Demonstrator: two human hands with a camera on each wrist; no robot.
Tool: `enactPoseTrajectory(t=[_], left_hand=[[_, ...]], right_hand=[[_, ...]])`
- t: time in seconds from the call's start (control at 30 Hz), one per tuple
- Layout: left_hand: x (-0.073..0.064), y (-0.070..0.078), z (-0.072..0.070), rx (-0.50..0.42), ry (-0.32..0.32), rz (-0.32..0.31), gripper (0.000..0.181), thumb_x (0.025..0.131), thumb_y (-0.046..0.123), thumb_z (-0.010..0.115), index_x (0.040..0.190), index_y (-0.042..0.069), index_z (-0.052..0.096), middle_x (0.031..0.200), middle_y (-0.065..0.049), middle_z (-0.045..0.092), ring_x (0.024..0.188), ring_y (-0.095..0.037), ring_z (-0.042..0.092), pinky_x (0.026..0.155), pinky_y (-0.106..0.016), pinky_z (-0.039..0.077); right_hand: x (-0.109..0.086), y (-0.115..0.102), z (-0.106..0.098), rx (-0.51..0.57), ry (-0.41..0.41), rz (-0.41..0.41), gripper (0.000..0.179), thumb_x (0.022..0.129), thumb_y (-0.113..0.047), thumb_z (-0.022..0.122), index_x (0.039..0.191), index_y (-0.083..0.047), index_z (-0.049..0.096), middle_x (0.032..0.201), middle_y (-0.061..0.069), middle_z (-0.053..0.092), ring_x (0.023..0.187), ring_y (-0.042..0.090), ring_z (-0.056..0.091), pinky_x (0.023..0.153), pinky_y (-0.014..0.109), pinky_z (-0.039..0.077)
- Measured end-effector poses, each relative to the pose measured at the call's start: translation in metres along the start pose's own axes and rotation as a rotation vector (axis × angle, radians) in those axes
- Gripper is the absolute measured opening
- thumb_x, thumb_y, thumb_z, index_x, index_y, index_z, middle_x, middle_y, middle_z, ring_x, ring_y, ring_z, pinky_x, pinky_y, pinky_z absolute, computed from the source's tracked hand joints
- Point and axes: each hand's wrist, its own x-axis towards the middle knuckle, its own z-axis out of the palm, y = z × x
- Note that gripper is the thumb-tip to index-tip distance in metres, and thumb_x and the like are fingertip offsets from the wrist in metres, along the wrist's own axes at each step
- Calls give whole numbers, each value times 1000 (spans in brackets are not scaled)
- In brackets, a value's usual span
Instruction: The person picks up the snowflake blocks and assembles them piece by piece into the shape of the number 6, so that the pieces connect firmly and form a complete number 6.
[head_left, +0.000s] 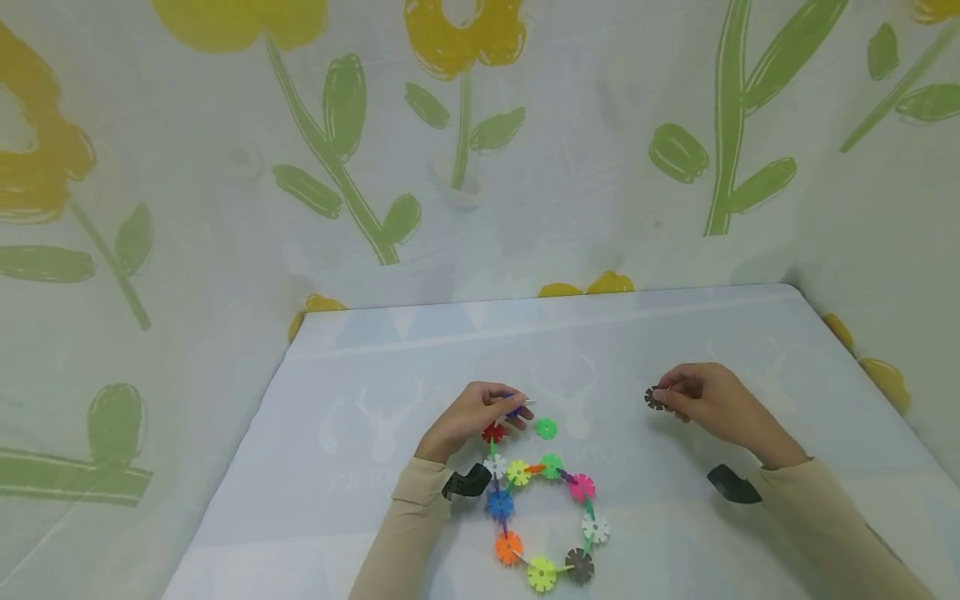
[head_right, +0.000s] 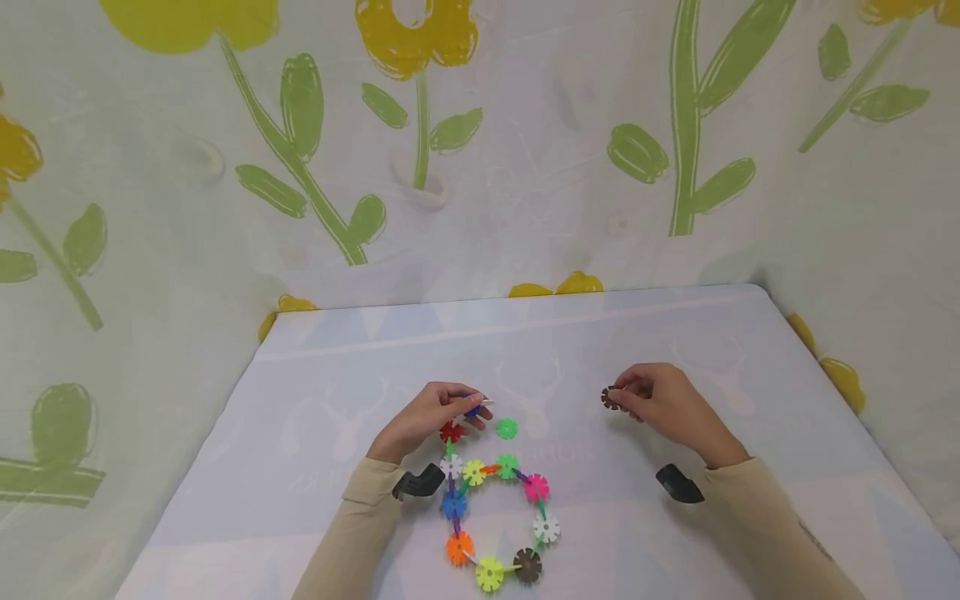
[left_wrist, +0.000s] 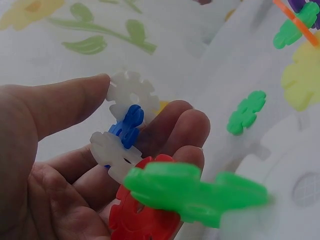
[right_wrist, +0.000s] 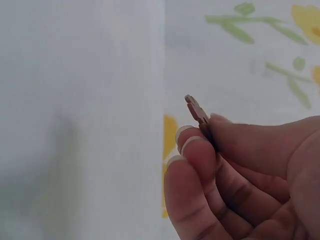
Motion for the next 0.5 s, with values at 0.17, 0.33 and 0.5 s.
enactPoseTrajectory(t=[0.17, 0.33, 0.5], left_hand=[[-1, 1, -1, -2, -3, 4, 39, 105, 28, 63, 129, -1, 69, 115, -21, 77, 97, -21, 77, 82, -30, 61], [-1, 2, 0, -2, 0, -1, 38, 104, 28, 63, 128, 0, 70, 114, -19, 77, 96, -21, 77, 83, -31, 62], [-2, 2, 0, 5, 3, 0, 39, 104, 30, 63, 128, 0, 70, 113, -19, 78, 96, -20, 77, 80, -28, 61]], right_hand=[[18, -20, 6, 94, -18, -19, 15, 100, -11, 68, 106, 2, 72, 90, 15, 74, 68, 13, 66, 66, 30, 60], [34, -35, 16, 148, -29, -46, 15, 100, -9, 68, 105, 4, 72, 91, 20, 76, 70, 18, 71, 68, 31, 62], [48, -49, 26, 214, -29, -58, 17, 99, -9, 69, 105, 7, 72, 90, 21, 76, 68, 14, 70, 67, 29, 62]])
